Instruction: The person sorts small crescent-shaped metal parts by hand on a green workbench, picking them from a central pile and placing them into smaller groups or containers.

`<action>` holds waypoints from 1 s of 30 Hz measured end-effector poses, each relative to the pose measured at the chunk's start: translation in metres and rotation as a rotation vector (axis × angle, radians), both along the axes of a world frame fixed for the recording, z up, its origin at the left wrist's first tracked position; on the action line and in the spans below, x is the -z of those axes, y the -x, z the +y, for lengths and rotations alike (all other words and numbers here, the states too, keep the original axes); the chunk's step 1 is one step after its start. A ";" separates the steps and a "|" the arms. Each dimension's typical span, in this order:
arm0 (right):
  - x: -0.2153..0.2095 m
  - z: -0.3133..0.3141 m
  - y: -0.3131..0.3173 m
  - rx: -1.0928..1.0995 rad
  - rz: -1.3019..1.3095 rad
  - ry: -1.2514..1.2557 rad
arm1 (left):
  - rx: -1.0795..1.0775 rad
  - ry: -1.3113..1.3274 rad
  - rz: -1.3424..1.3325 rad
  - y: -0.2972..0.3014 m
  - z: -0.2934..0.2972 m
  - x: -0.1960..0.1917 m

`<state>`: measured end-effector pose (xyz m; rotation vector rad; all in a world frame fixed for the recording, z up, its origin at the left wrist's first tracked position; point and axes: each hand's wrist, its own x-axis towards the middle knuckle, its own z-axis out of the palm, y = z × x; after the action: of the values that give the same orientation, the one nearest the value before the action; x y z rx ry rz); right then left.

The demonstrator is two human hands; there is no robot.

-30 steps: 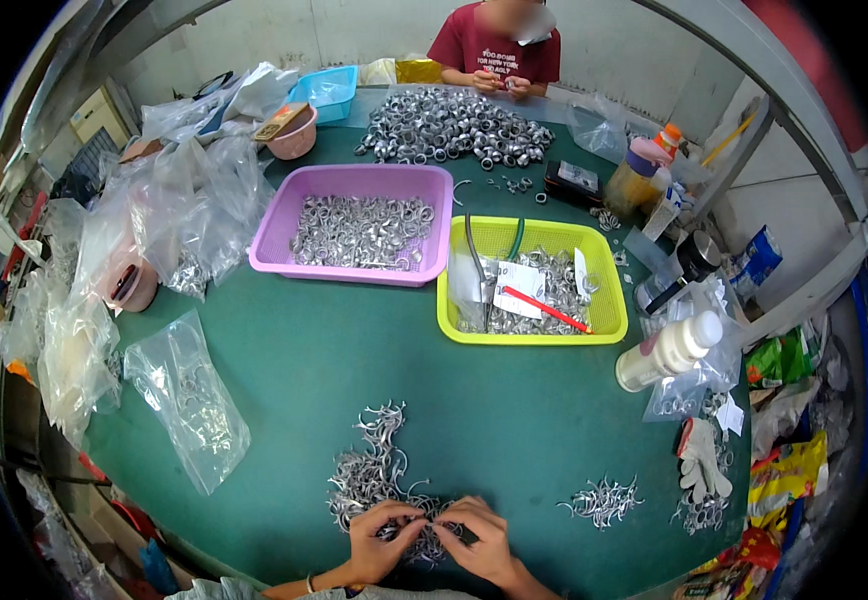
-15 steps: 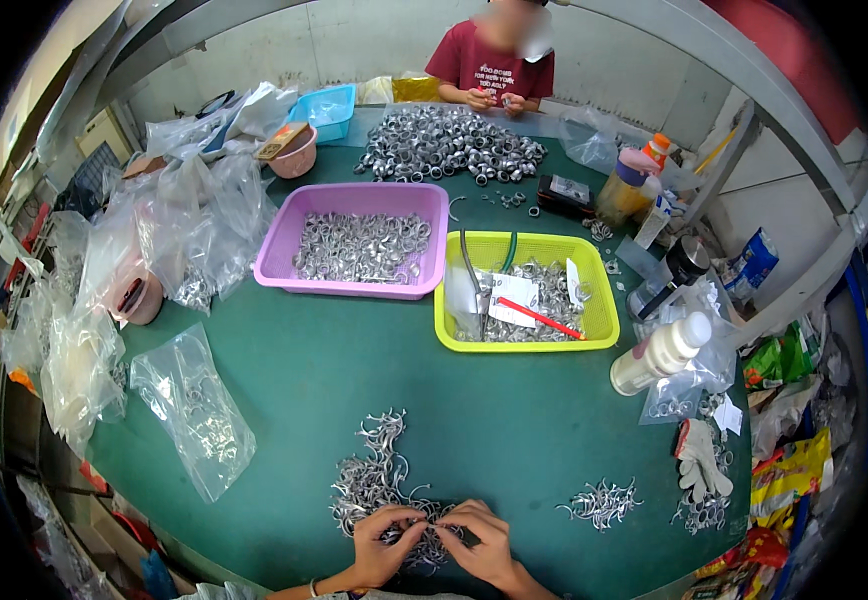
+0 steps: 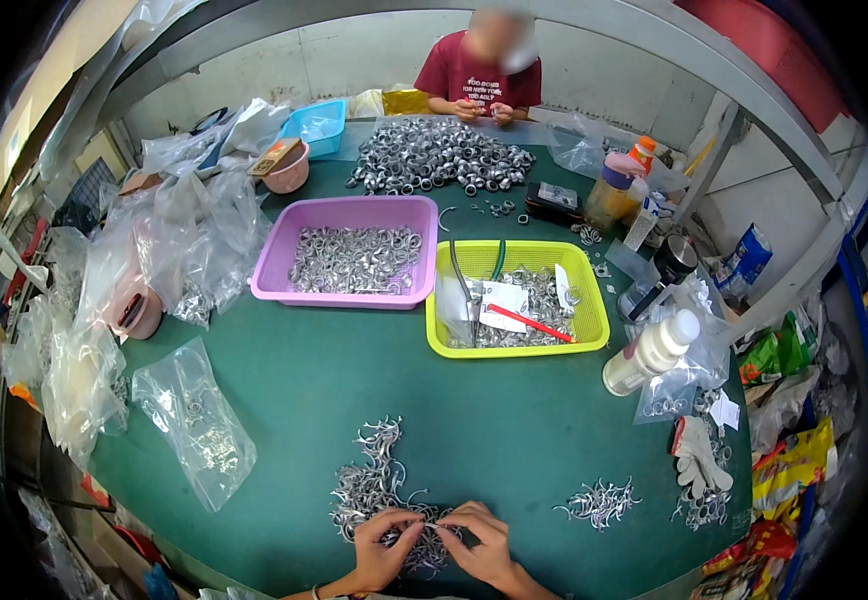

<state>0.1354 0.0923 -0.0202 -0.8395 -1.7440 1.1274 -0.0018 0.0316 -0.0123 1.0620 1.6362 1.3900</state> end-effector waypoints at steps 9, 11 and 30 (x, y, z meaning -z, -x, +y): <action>0.003 -0.002 0.002 -0.020 0.021 -0.037 | -0.022 0.000 0.002 -0.002 0.001 -0.001; 0.003 -0.004 0.001 -0.017 0.013 -0.035 | -0.029 0.004 -0.001 -0.003 0.000 0.000; 0.004 -0.009 0.009 -0.012 0.057 -0.065 | -0.074 -0.117 0.088 -0.004 -0.004 0.007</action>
<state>0.1265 0.0833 -0.0244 -0.7519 -1.7312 1.0866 0.0021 0.0277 -0.0198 1.1544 1.6897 1.5221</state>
